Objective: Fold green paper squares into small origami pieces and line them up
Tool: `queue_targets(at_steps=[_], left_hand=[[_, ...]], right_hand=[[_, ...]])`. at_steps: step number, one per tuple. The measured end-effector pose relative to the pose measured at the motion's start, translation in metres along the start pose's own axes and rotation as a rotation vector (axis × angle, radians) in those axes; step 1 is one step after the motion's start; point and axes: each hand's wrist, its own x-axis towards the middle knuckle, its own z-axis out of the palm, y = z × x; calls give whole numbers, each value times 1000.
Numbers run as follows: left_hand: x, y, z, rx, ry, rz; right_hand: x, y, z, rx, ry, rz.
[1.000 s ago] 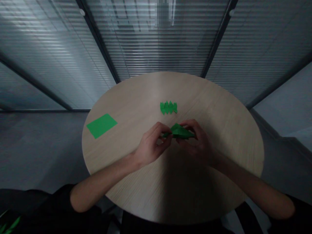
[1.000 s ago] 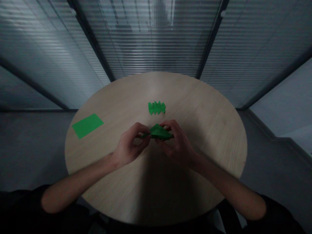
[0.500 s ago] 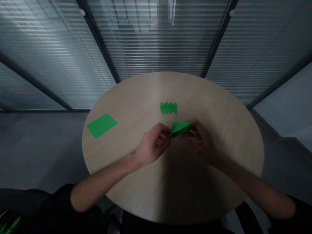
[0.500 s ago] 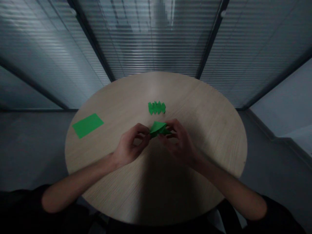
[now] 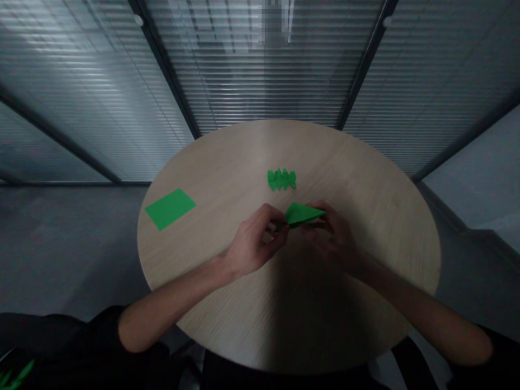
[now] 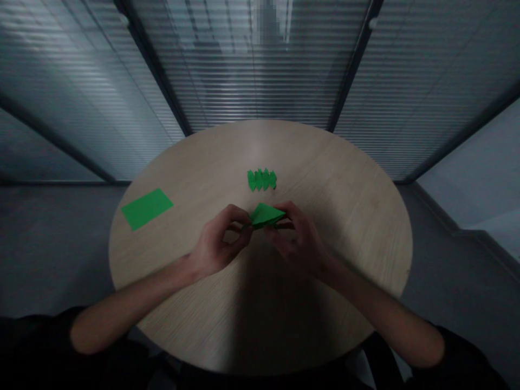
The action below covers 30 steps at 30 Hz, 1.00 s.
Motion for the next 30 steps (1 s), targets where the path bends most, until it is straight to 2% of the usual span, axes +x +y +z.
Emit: queue_targets(at_steps=[10, 15, 20, 23, 27, 30], left_hand=[[2, -1, 1, 59, 35, 100], [3, 1, 1, 52, 29, 93], [3, 0, 0, 30, 20, 109], [2, 0, -1, -9, 24, 70], [0, 1, -1, -82, 30, -24], [-1, 2, -1, -118, 33, -39]], right_hand=[[1, 2, -1, -81, 0, -72], [1, 3, -1, -102, 36, -114], [2, 2, -2, -233, 68, -380], [2, 0, -2, -276, 33, -470], [1, -2, -4, -273, 81, -472], [1, -3, -4, -288, 119, -483]])
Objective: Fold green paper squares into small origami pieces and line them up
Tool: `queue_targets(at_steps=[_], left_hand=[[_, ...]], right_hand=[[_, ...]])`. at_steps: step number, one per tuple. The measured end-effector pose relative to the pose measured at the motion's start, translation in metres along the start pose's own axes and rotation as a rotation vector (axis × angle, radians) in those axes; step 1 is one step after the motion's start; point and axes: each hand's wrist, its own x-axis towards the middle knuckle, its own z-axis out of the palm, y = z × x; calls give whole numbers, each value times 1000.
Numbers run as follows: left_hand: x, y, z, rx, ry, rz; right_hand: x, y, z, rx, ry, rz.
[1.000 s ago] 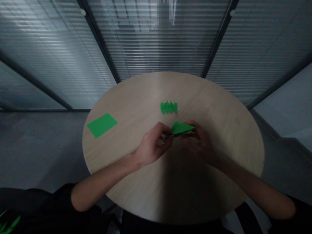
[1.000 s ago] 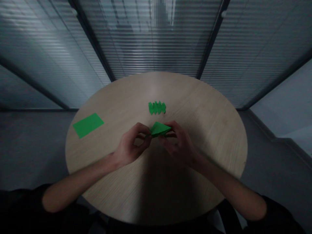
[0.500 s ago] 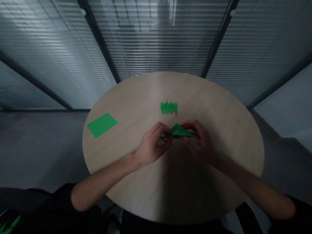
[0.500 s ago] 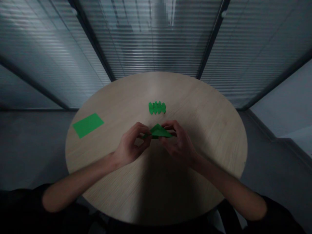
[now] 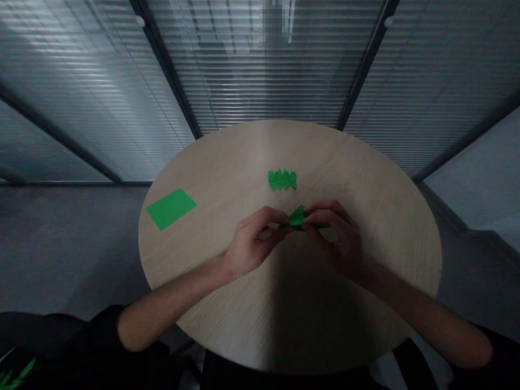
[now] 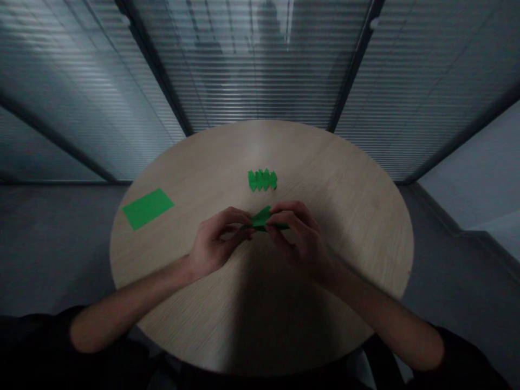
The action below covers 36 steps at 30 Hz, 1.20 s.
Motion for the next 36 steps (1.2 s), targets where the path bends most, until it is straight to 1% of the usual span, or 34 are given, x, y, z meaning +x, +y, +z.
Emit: queue_targets(at_steps=[7, 11, 16, 18, 20, 22, 24, 25, 27, 29, 32, 34, 36], left_hand=[[1, -1, 0, 14, 21, 15], [1, 0, 0, 33, 43, 22], [1, -1, 0, 12, 36, -51], [1, -2, 2, -47, 68, -108], [1, -5, 4, -121, 111, -176], [0, -7, 6, -169, 136, -216], [-1, -8, 7, -173, 136, -220], [-1, -8, 7, -155, 126, -207], [-1, -6, 6, -69, 78, -171], [0, -3, 4, 53, 19, -103], [2, 0, 4, 205, 7, 27], [2, 0, 4, 271, -3, 105], [1, -2, 5, 320, -44, 165]], right_hand=[[0, 0, 0, -12, -35, -10], [0, -1, -1, 4, -27, 8], [0, -1, 0, 9, -11, 42], [-1, 0, 1, 26, 9, 118], [-3, 1, 3, 71, 26, 268], [-3, 2, 4, 111, 14, 398], [-2, 4, 4, 140, -13, 441], [-1, 4, 3, 145, -20, 425], [0, 5, 1, 112, -20, 340], [0, 7, 0, 12, -18, 234], [-4, 10, 1, -146, -54, 104], [-6, 11, 2, -185, -84, 53], [-8, 10, 4, -193, -114, 30]])
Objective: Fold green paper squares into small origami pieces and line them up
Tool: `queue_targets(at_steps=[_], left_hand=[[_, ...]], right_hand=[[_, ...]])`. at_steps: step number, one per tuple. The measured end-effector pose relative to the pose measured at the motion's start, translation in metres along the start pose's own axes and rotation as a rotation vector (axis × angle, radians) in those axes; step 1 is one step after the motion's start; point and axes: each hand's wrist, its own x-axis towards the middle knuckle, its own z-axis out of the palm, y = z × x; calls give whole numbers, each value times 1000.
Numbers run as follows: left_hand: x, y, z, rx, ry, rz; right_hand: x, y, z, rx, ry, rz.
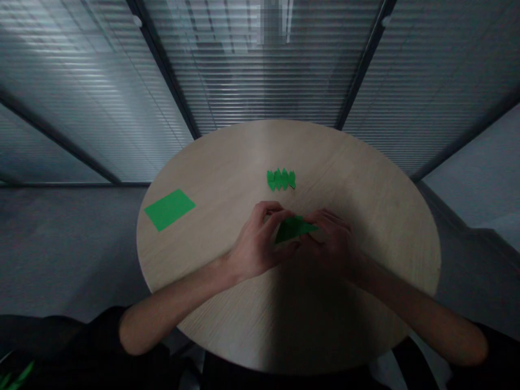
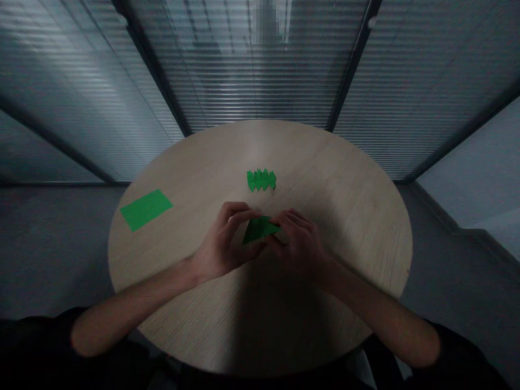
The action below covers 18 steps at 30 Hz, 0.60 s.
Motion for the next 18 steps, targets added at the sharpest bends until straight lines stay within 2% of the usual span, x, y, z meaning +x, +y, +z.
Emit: queue_targets(at_steps=[2, 5, 8, 13, 18], left_hand=[[-2, -3, 1, 29, -32, 39], [-4, -5, 2, -4, -44, 24], [-4, -4, 2, -114, -43, -56], [1, 1, 0, -321, -19, -281], [1, 2, 1, -465, -52, -340]], right_hand=[[0, -2, 0, -1, -22, -12], [2, -5, 0, 9, -25, -35], [4, -8, -1, 12, 4, -61], [4, -8, -3, 31, 4, -57], [3, -6, -4, 145, -14, -1]])
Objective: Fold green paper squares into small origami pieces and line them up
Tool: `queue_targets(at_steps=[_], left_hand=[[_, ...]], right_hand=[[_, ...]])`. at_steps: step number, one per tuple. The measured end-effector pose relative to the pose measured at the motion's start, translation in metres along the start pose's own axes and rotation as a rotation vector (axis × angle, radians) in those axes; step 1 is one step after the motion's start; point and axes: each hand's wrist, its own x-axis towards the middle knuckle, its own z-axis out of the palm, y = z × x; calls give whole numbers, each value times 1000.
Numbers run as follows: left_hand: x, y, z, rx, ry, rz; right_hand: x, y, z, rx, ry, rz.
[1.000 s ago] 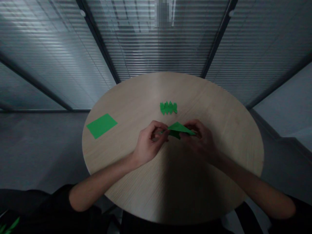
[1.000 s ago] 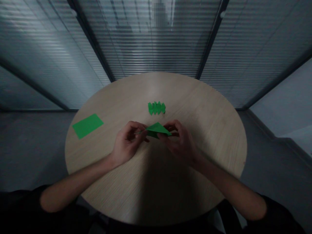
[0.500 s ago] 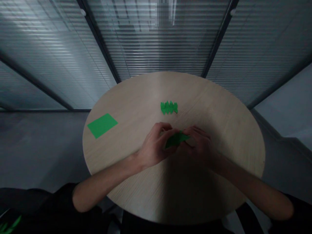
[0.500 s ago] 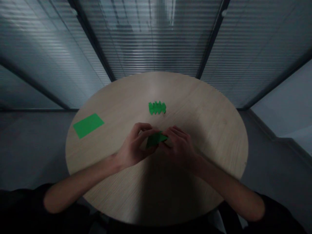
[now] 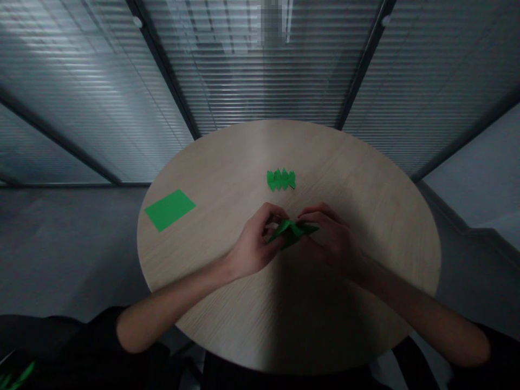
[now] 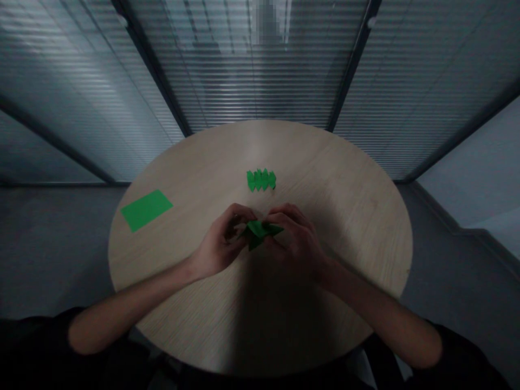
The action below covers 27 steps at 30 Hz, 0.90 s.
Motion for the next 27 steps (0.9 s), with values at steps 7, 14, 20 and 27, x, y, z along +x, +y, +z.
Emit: queue_targets(at_steps=[7, 14, 20, 27], left_hand=[[3, 2, -6, 175, 70, 223], [1, 4, -13, 269, 32, 292], [0, 4, -12, 263, 59, 362], [-1, 5, -11, 222, 67, 370]], right_hand=[[-1, 1, -1, 7, 51, -21], [-1, -1, -4, -75, 91, -66], [3, -4, -6, 81, 48, -96], [4, -7, -6, 194, 84, 32]])
